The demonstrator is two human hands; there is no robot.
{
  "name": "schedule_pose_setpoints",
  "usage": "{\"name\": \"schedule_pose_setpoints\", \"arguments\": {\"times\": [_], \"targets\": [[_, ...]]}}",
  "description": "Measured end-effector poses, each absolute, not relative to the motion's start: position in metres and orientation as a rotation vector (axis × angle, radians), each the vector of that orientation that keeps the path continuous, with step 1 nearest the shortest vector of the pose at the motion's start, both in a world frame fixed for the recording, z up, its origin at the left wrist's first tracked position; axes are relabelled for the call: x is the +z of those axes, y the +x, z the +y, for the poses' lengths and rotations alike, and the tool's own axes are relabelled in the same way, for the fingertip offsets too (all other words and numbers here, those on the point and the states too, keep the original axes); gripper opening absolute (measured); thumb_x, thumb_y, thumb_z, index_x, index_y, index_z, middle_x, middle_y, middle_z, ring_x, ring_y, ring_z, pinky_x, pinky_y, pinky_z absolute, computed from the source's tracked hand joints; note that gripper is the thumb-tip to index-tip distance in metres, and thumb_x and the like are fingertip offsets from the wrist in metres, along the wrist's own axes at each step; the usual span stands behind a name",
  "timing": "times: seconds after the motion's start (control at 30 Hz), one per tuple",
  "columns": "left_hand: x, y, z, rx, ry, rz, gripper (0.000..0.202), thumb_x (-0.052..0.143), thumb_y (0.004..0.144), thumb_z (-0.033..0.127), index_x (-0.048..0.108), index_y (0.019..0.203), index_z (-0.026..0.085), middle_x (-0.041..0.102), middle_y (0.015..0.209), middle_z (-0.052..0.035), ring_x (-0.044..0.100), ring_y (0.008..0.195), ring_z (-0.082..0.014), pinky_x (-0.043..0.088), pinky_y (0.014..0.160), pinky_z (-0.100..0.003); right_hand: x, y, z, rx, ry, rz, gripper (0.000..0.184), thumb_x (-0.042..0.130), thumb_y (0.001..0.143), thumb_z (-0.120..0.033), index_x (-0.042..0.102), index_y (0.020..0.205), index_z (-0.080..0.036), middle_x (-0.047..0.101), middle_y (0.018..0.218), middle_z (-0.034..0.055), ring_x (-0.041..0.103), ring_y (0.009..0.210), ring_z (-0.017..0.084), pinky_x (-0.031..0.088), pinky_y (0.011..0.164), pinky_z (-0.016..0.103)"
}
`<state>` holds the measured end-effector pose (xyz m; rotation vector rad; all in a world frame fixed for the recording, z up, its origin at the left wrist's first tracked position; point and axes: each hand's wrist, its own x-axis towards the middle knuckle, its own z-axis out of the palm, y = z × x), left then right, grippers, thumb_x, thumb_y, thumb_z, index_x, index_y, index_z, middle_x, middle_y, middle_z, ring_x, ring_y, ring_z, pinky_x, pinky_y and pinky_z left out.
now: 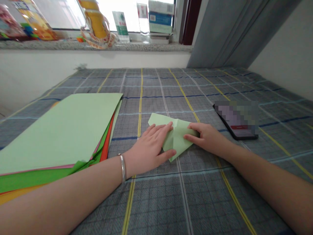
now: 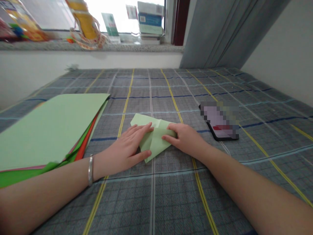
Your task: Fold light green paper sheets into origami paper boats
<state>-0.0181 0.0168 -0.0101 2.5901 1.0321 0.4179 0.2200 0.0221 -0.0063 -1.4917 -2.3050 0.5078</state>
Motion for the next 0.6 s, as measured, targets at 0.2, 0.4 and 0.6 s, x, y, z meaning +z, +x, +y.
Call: {"name": "schedule_pose_setpoints", "arguments": {"times": [0.2,0.4,0.6], "targets": [[-0.0138,-0.0178,0.0168,0.415,2.653,1.034,0.066,0.049,0.089,0.046,0.027,0.143,0.015,0.042,0.143,-0.0140,0.034,0.135,-0.0264,0.020,0.114,-0.049,-0.0086,0.2174,0.0221,0.387,-1.550,-2.349,0.025,0.051,0.086,-0.042,0.050,0.071,-0.021,0.056,0.069,0.0016,0.050,0.065,0.017,0.032,0.060,0.029],[-0.0111,-0.0169,0.0167,0.340,2.681,1.059,0.071,0.049,0.088,0.051,0.027,0.144,0.014,0.040,0.144,-0.0145,0.032,0.136,-0.0261,0.019,0.115,-0.048,-0.0108,0.2148,0.0198,0.195,-1.598,-2.420,0.025,0.047,0.089,-0.042,0.050,0.075,-0.020,0.061,0.076,0.0039,0.053,0.072,0.019,0.032,0.062,0.029],[-0.0086,-0.0167,0.0152,0.293,2.682,1.086,0.078,0.053,0.084,0.054,0.024,0.145,0.014,0.038,0.146,-0.0138,0.029,0.138,-0.0255,0.017,0.116,-0.046,-0.0095,0.2121,0.0161,0.050,-1.619,-2.475,0.025,0.047,0.090,-0.040,0.052,0.077,-0.020,0.063,0.080,0.0051,0.056,0.075,0.021,0.033,0.063,0.030]]}}
